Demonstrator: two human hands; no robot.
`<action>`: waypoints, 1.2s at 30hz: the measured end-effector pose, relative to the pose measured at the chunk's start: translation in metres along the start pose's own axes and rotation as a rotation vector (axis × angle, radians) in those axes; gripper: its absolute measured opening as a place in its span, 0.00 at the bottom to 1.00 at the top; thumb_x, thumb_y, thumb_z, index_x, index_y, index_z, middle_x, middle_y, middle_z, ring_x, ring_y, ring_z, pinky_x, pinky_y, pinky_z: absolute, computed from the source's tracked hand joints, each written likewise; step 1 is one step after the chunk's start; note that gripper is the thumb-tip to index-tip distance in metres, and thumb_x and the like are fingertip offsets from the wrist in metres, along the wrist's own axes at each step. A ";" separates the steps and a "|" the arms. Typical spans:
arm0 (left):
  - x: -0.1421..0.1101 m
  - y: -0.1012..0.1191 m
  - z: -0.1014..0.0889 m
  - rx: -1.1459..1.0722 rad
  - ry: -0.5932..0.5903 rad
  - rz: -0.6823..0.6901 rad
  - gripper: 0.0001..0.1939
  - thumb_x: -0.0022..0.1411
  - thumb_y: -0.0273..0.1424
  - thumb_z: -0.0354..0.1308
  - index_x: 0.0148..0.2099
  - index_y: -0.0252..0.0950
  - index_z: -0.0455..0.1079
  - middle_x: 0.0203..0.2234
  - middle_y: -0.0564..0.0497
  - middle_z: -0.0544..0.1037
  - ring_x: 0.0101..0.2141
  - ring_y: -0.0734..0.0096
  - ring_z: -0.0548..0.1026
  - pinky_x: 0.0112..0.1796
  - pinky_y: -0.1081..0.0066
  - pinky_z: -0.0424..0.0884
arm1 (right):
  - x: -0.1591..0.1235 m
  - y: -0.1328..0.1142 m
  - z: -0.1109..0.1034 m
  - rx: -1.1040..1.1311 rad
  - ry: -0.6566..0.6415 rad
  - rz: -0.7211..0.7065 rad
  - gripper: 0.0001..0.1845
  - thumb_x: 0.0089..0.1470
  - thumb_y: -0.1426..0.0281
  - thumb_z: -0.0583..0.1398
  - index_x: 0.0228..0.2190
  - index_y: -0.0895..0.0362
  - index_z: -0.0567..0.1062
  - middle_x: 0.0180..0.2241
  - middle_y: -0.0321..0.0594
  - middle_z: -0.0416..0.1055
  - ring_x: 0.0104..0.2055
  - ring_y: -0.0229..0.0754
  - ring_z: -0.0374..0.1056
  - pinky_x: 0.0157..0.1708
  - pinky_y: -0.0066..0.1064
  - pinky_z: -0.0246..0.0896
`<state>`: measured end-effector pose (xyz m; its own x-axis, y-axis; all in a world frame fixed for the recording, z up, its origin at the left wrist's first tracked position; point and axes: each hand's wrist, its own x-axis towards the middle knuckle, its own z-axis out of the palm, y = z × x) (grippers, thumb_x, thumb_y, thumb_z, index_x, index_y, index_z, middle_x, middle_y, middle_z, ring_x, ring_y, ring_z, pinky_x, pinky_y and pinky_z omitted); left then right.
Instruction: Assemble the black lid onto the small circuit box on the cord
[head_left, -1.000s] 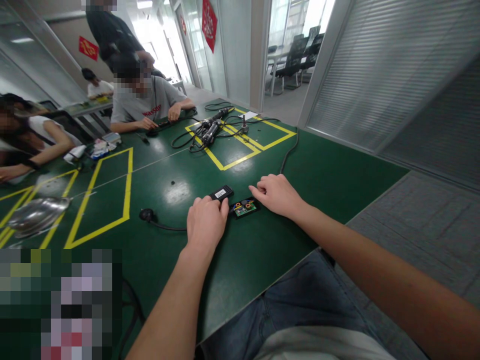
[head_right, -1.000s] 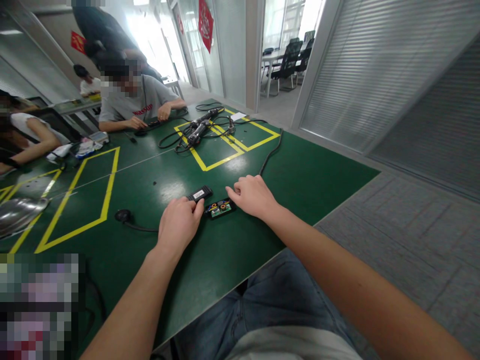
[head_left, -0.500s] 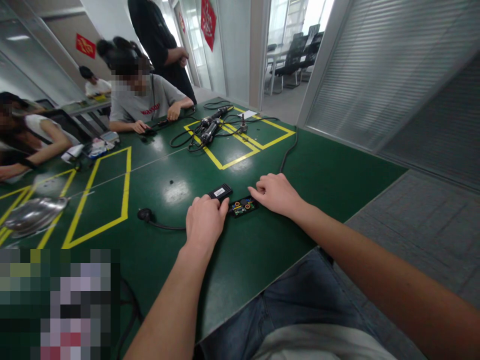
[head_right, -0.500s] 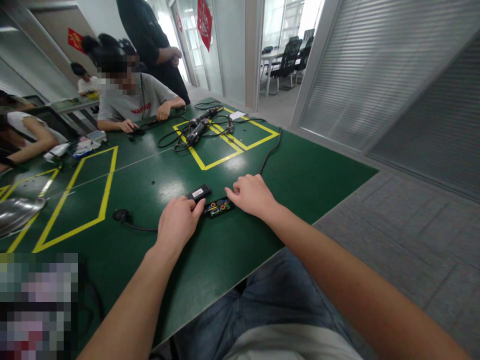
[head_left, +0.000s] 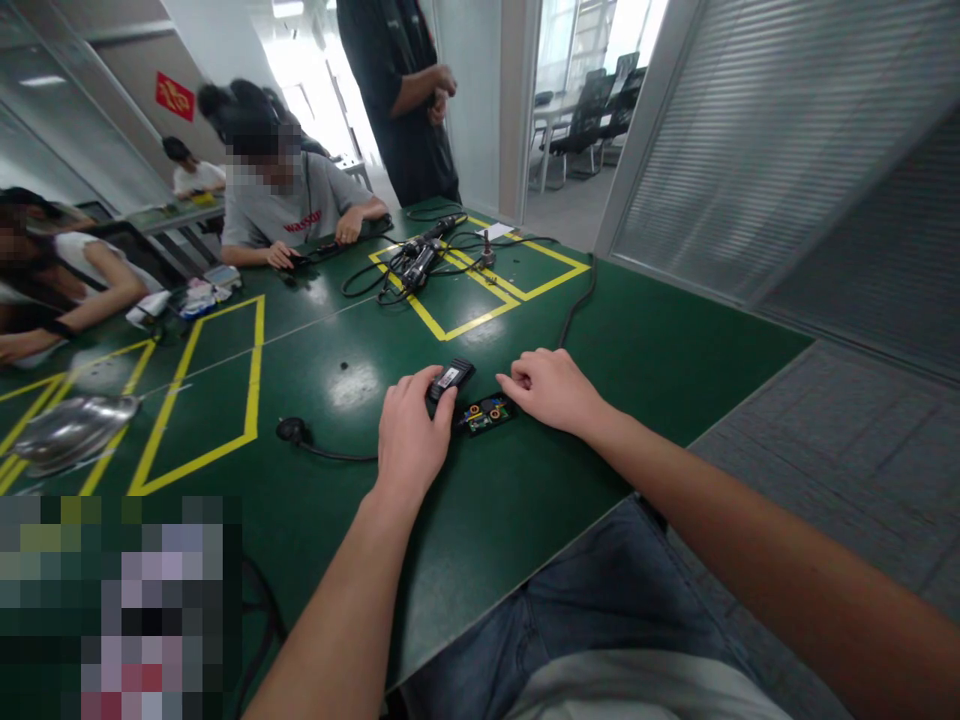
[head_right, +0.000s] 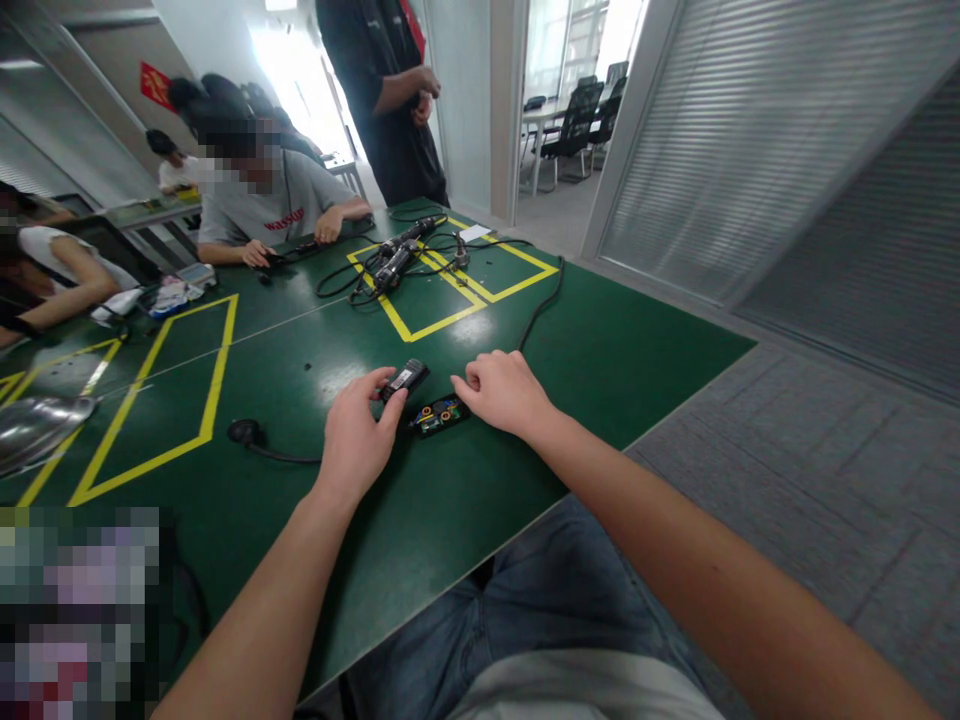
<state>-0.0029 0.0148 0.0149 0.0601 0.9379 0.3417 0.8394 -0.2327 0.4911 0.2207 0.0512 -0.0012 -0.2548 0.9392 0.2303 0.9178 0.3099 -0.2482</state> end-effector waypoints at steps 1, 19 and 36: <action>-0.001 0.001 0.000 -0.046 0.019 0.046 0.18 0.76 0.31 0.59 0.64 0.39 0.77 0.53 0.42 0.84 0.52 0.53 0.80 0.57 0.54 0.76 | 0.000 0.000 0.000 0.001 0.003 0.001 0.22 0.73 0.62 0.56 0.25 0.53 0.72 0.30 0.42 0.77 0.37 0.48 0.69 0.39 0.39 0.48; -0.008 0.005 -0.001 -0.003 -0.280 0.354 0.20 0.72 0.29 0.66 0.63 0.42 0.81 0.54 0.45 0.86 0.52 0.55 0.80 0.57 0.55 0.78 | -0.002 -0.001 0.001 0.052 0.022 -0.011 0.21 0.73 0.56 0.57 0.29 0.52 0.72 0.29 0.38 0.74 0.35 0.47 0.68 0.39 0.38 0.48; -0.008 0.009 -0.010 0.019 -0.297 0.268 0.18 0.66 0.25 0.64 0.57 0.39 0.77 0.49 0.44 0.82 0.51 0.50 0.78 0.56 0.51 0.76 | -0.006 -0.004 -0.003 -0.076 0.012 -0.101 0.26 0.77 0.60 0.53 0.30 0.55 0.80 0.37 0.48 0.77 0.44 0.52 0.68 0.45 0.43 0.53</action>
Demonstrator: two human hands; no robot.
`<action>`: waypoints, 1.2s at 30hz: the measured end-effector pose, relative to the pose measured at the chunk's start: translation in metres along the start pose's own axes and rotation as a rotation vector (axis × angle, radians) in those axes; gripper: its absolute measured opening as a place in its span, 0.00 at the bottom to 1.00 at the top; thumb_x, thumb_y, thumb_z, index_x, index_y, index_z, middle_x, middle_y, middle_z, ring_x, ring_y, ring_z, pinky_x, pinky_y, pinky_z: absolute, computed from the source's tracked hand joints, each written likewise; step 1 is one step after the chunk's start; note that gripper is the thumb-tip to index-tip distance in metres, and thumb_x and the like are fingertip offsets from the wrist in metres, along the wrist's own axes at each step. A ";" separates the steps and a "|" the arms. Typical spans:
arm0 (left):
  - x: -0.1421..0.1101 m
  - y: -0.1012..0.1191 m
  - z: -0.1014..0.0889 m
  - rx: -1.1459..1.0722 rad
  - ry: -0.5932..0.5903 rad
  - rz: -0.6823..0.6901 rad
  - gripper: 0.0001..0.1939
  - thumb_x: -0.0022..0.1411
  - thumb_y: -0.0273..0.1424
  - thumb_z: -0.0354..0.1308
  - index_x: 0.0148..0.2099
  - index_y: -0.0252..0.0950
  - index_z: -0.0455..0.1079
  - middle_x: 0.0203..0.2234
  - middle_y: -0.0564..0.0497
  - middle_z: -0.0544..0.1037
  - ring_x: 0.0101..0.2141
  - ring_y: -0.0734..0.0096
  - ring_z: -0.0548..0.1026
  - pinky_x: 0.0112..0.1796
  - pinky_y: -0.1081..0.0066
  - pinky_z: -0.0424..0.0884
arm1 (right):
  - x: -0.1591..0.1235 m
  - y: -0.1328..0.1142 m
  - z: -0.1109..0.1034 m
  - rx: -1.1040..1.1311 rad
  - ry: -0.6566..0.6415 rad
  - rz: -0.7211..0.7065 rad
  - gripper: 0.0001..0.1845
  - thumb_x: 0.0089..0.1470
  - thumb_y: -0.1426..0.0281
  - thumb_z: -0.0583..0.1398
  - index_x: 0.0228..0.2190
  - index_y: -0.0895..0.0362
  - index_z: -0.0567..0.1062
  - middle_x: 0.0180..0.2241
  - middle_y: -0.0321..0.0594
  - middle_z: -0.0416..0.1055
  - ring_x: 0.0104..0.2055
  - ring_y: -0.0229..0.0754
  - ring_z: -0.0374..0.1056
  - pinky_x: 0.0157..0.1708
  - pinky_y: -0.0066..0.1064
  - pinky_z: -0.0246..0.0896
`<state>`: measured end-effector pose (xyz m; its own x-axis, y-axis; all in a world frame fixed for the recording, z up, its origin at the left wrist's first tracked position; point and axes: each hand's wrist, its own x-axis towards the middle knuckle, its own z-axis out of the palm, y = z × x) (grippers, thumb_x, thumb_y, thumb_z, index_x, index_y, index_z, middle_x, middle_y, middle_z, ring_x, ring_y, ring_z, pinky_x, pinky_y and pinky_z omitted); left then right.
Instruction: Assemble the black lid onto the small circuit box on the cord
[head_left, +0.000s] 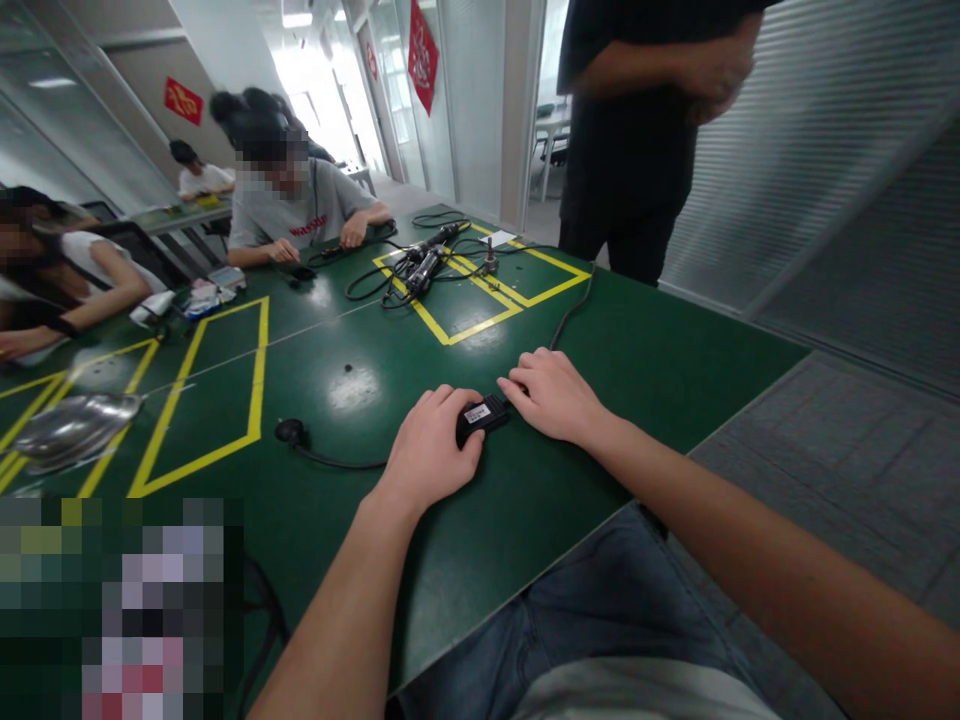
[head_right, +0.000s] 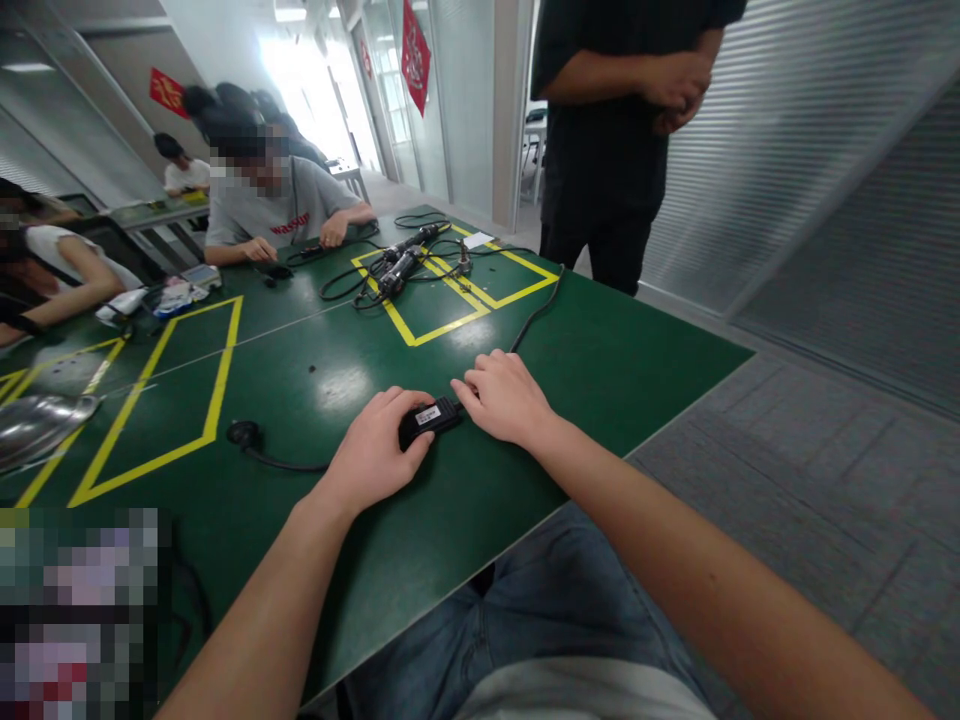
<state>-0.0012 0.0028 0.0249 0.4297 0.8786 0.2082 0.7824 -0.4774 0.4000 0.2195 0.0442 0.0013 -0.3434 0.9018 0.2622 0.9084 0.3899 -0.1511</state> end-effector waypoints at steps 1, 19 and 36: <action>0.000 0.000 0.000 -0.004 0.000 -0.001 0.18 0.65 0.25 0.64 0.57 0.39 0.76 0.49 0.44 0.82 0.51 0.50 0.78 0.56 0.51 0.76 | 0.000 0.000 0.000 -0.014 -0.006 -0.009 0.26 0.77 0.60 0.53 0.30 0.55 0.80 0.37 0.47 0.77 0.44 0.52 0.68 0.44 0.42 0.53; 0.007 -0.018 0.006 -0.175 0.306 -0.288 0.18 0.67 0.24 0.66 0.58 0.38 0.76 0.54 0.43 0.85 0.55 0.51 0.81 0.58 0.51 0.77 | 0.002 0.003 0.004 0.026 -0.021 -0.043 0.27 0.75 0.57 0.58 0.24 0.54 0.75 0.29 0.42 0.74 0.37 0.47 0.66 0.38 0.40 0.46; 0.000 0.013 -0.019 0.456 -0.145 -0.631 0.29 0.81 0.43 0.48 0.45 0.33 0.87 0.40 0.32 0.87 0.47 0.36 0.86 0.46 0.51 0.80 | 0.002 0.003 0.006 0.043 0.007 -0.036 0.28 0.74 0.55 0.59 0.22 0.53 0.72 0.27 0.41 0.72 0.35 0.47 0.65 0.38 0.40 0.47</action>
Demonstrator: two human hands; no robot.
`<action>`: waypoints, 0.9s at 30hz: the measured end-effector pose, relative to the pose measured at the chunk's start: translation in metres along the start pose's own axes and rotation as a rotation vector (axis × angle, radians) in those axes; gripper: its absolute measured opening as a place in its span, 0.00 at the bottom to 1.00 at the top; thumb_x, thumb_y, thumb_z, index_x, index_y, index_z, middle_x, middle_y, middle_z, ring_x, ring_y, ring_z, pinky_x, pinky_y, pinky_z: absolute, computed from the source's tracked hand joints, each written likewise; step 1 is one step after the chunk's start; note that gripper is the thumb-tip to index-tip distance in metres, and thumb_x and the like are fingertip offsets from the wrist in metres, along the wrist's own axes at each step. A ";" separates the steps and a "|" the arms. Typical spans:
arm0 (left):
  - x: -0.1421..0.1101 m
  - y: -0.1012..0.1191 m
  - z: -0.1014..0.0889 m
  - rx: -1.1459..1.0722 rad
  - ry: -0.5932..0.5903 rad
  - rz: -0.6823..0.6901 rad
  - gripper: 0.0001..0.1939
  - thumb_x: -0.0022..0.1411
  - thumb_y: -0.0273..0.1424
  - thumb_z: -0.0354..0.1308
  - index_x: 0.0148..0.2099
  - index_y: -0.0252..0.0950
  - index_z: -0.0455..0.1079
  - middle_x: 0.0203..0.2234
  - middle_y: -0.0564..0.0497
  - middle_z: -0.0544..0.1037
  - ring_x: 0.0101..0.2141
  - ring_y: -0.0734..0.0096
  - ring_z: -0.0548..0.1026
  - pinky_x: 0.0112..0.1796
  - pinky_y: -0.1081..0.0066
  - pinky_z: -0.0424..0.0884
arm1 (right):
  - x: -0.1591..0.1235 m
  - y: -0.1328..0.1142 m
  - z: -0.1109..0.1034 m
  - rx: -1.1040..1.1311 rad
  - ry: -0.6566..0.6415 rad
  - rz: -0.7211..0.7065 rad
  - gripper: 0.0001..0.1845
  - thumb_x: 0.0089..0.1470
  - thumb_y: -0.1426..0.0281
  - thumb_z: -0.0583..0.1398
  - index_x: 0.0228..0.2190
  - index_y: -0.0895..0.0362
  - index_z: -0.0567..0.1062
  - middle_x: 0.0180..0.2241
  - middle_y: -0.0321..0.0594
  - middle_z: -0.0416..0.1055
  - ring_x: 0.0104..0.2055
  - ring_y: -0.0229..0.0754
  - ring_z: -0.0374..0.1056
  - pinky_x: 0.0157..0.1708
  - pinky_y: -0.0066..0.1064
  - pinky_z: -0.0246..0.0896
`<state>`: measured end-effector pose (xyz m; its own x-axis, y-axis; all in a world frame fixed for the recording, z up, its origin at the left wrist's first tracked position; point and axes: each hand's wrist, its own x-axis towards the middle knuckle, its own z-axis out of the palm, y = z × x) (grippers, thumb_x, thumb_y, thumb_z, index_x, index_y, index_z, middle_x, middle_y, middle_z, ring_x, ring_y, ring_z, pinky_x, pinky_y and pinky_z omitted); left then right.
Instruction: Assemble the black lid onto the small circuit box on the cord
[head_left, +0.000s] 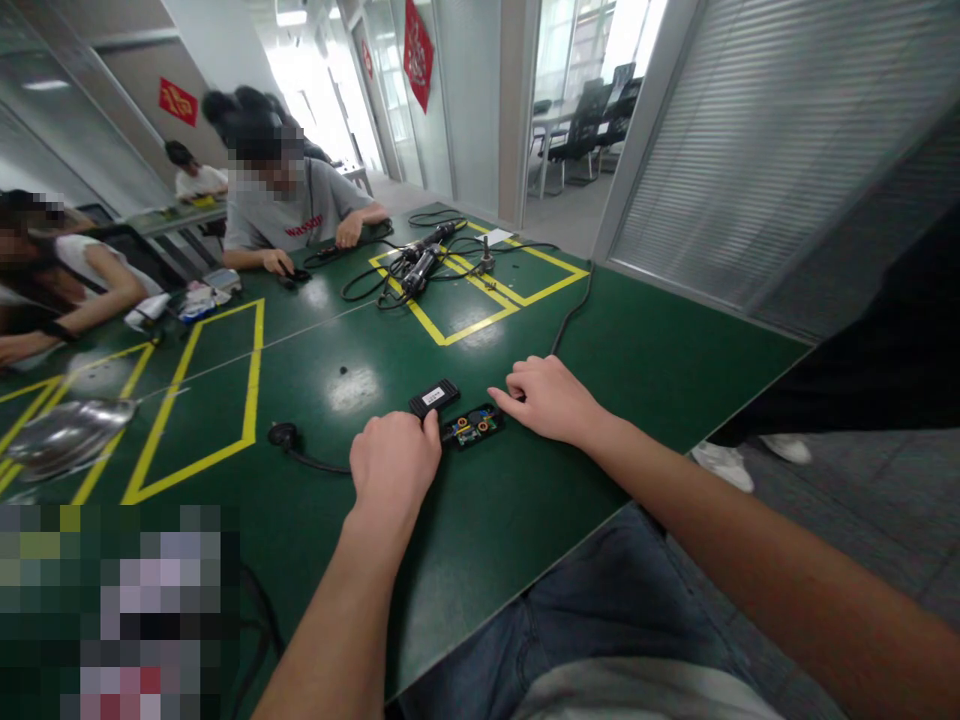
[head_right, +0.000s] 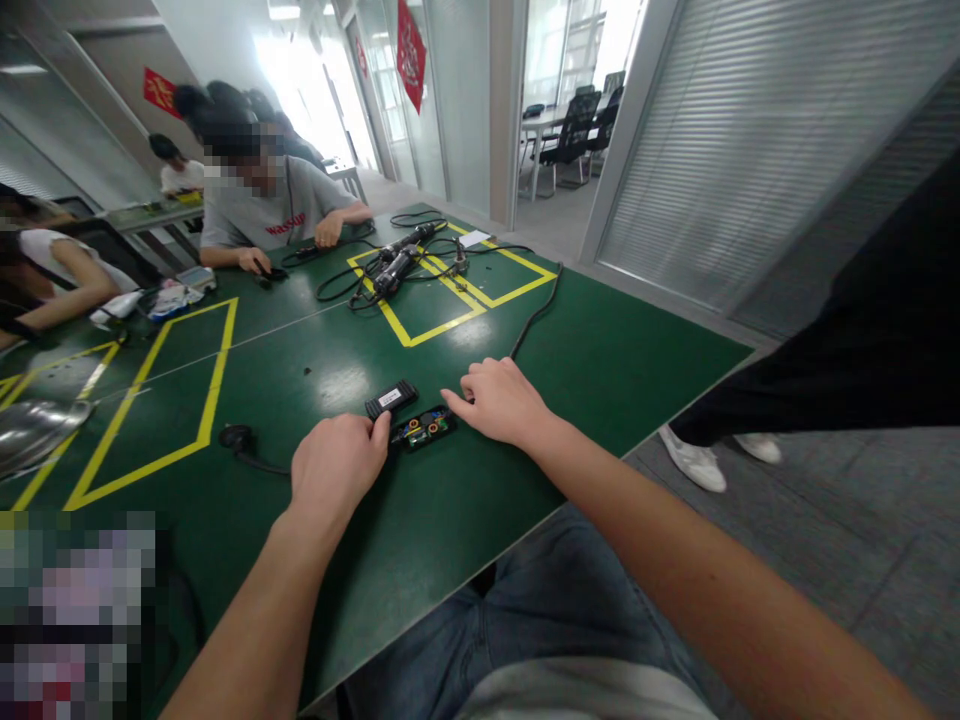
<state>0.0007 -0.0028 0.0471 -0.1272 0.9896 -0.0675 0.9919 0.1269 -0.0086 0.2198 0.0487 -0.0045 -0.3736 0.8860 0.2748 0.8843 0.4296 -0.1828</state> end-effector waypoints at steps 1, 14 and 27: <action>-0.001 0.001 0.000 0.008 -0.011 -0.001 0.29 0.80 0.43 0.48 0.46 0.32 0.87 0.40 0.31 0.88 0.47 0.36 0.87 0.47 0.52 0.80 | 0.000 0.000 0.000 0.000 0.001 -0.002 0.28 0.74 0.55 0.59 0.21 0.53 0.72 0.27 0.41 0.72 0.35 0.47 0.65 0.38 0.40 0.46; 0.001 0.005 -0.007 -0.134 0.014 -0.043 0.31 0.81 0.46 0.45 0.48 0.38 0.89 0.43 0.34 0.89 0.50 0.39 0.87 0.49 0.54 0.80 | -0.003 0.008 0.003 0.068 0.130 0.021 0.27 0.73 0.55 0.58 0.22 0.52 0.67 0.27 0.39 0.69 0.34 0.46 0.63 0.38 0.39 0.49; 0.002 0.003 0.012 -0.121 0.171 0.025 0.21 0.77 0.45 0.57 0.51 0.33 0.82 0.48 0.32 0.84 0.51 0.40 0.82 0.48 0.54 0.78 | 0.000 0.005 0.001 0.038 0.004 0.032 0.28 0.72 0.55 0.58 0.20 0.52 0.68 0.26 0.40 0.71 0.34 0.47 0.65 0.38 0.40 0.49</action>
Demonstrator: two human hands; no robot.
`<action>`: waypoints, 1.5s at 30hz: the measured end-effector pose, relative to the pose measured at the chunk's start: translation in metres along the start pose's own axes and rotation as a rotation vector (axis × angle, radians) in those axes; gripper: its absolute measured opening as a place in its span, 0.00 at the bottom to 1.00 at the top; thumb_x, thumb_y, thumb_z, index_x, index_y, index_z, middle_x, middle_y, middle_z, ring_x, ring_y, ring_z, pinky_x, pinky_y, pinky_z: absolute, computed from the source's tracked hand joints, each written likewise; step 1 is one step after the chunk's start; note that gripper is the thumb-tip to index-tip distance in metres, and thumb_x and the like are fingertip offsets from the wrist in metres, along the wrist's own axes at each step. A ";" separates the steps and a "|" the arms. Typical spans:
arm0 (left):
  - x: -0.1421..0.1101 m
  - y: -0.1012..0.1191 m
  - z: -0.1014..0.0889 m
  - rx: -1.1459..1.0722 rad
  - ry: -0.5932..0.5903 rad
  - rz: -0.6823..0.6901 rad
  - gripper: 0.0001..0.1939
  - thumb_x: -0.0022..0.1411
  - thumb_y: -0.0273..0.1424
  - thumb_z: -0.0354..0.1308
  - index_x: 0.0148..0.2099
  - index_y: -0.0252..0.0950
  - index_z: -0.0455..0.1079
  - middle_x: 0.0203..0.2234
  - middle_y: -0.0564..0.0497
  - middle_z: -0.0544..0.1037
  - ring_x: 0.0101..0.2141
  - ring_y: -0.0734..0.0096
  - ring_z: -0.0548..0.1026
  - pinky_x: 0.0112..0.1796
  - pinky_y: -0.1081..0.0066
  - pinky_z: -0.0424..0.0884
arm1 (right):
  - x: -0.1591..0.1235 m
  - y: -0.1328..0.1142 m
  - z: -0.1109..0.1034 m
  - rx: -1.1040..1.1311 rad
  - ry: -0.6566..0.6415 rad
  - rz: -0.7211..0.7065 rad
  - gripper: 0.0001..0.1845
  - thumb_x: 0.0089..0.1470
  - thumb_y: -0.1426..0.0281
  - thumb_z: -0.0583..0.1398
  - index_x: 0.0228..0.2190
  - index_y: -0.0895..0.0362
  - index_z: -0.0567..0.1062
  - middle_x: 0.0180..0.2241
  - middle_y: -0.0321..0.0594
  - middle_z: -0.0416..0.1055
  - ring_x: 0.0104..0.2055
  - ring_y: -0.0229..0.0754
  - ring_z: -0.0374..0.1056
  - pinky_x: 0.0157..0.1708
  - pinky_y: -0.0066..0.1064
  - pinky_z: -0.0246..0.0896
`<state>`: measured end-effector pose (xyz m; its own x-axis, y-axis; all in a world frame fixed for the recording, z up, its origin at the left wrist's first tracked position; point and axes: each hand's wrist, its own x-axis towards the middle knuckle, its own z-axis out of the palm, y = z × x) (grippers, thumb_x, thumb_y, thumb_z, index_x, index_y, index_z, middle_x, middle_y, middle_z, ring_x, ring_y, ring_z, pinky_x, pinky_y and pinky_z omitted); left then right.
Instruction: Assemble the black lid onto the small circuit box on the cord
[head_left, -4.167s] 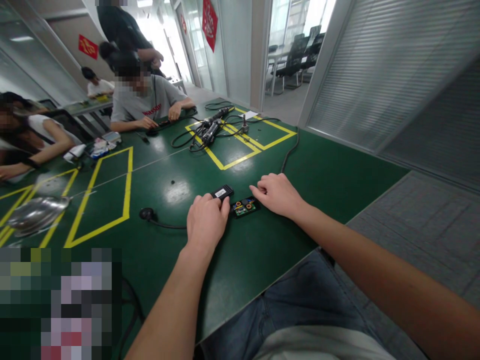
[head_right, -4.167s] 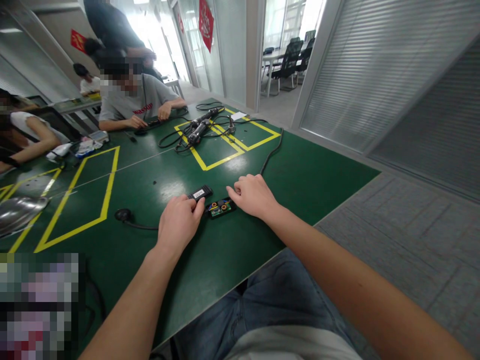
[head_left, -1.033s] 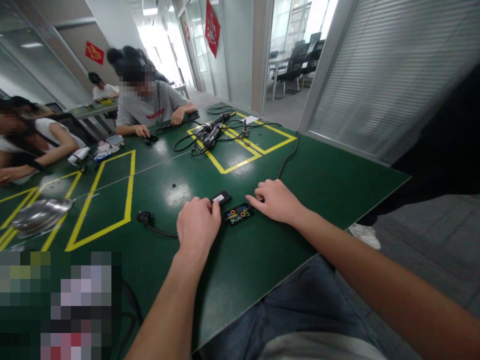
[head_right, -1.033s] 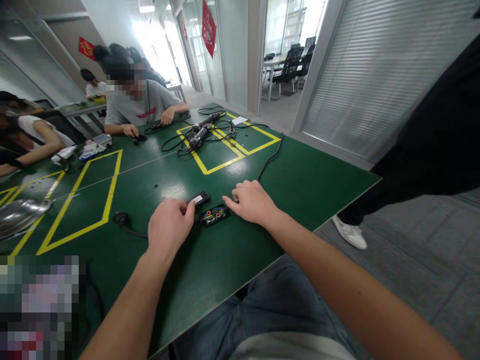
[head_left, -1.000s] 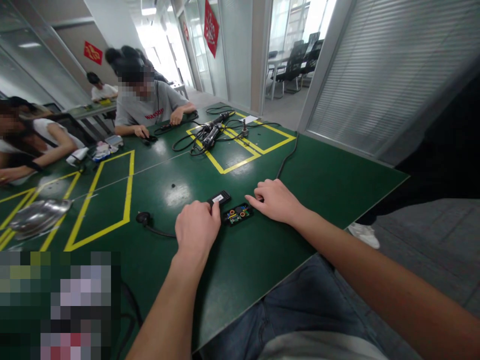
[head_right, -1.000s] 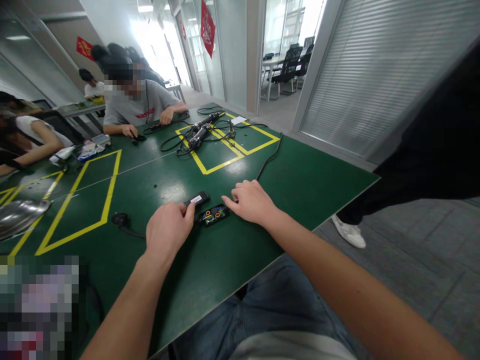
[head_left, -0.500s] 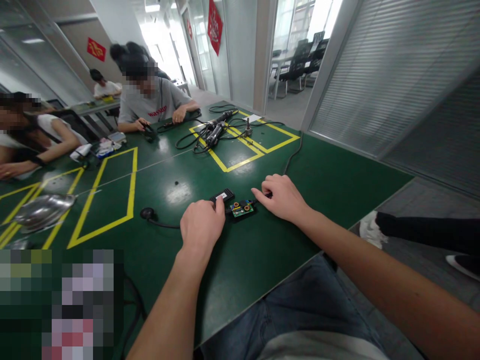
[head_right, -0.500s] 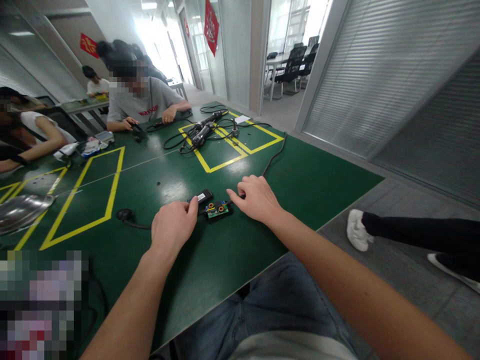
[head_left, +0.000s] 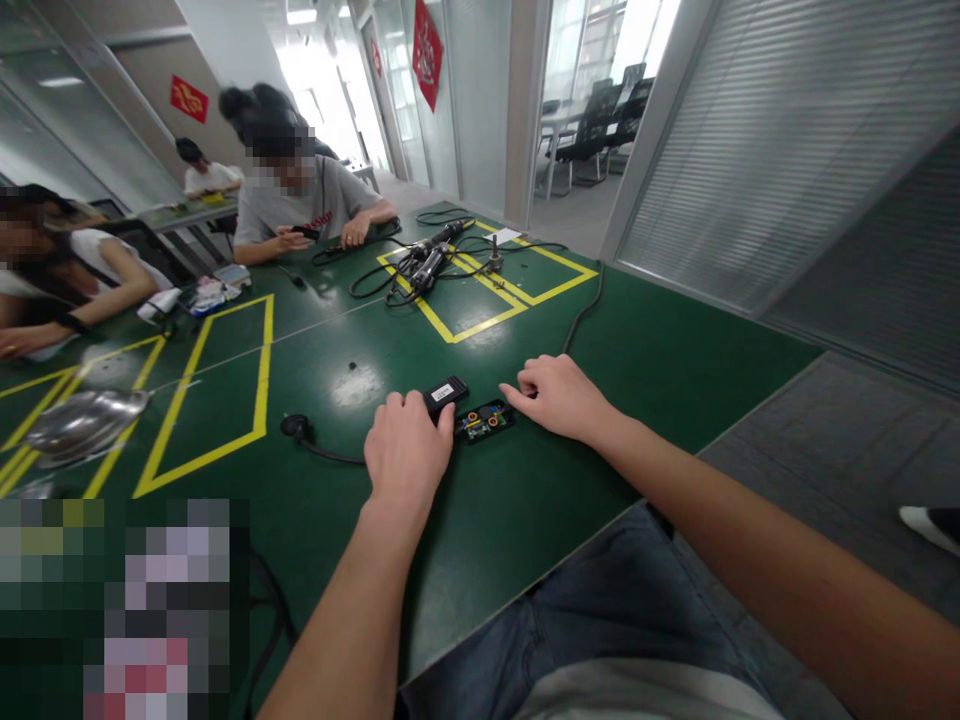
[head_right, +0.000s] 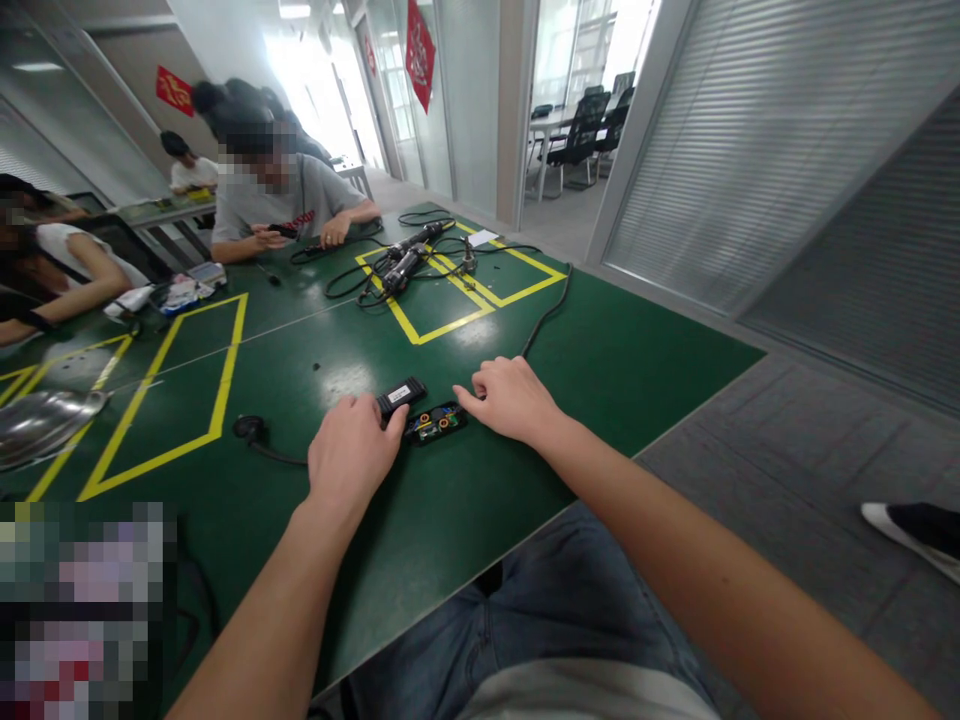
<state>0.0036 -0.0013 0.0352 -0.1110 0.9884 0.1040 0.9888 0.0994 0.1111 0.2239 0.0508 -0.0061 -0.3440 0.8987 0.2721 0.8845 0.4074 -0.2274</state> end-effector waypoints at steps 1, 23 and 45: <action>0.001 -0.001 0.001 -0.029 0.064 0.021 0.18 0.75 0.43 0.61 0.55 0.34 0.79 0.52 0.33 0.83 0.53 0.42 0.81 0.49 0.55 0.78 | 0.000 0.000 0.000 0.001 0.000 0.002 0.28 0.72 0.56 0.58 0.20 0.52 0.68 0.26 0.40 0.71 0.34 0.47 0.65 0.38 0.40 0.48; 0.006 -0.011 0.014 -0.412 -0.092 0.555 0.21 0.67 0.30 0.68 0.61 0.42 0.80 0.50 0.45 0.82 0.52 0.51 0.77 0.57 0.53 0.75 | -0.001 -0.004 -0.001 -0.031 -0.010 0.011 0.22 0.74 0.62 0.55 0.26 0.53 0.72 0.29 0.42 0.74 0.36 0.48 0.67 0.39 0.40 0.48; 0.007 -0.005 0.012 -0.471 -0.137 0.485 0.16 0.69 0.31 0.66 0.58 0.41 0.81 0.50 0.45 0.83 0.53 0.52 0.81 0.56 0.55 0.77 | -0.002 -0.004 -0.002 -0.054 -0.026 -0.022 0.23 0.76 0.60 0.54 0.28 0.53 0.72 0.31 0.43 0.75 0.37 0.49 0.68 0.39 0.40 0.48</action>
<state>-0.0010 0.0062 0.0231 0.3775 0.9171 0.1280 0.7715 -0.3879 0.5042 0.2213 0.0473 -0.0035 -0.3715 0.8937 0.2517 0.8919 0.4188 -0.1708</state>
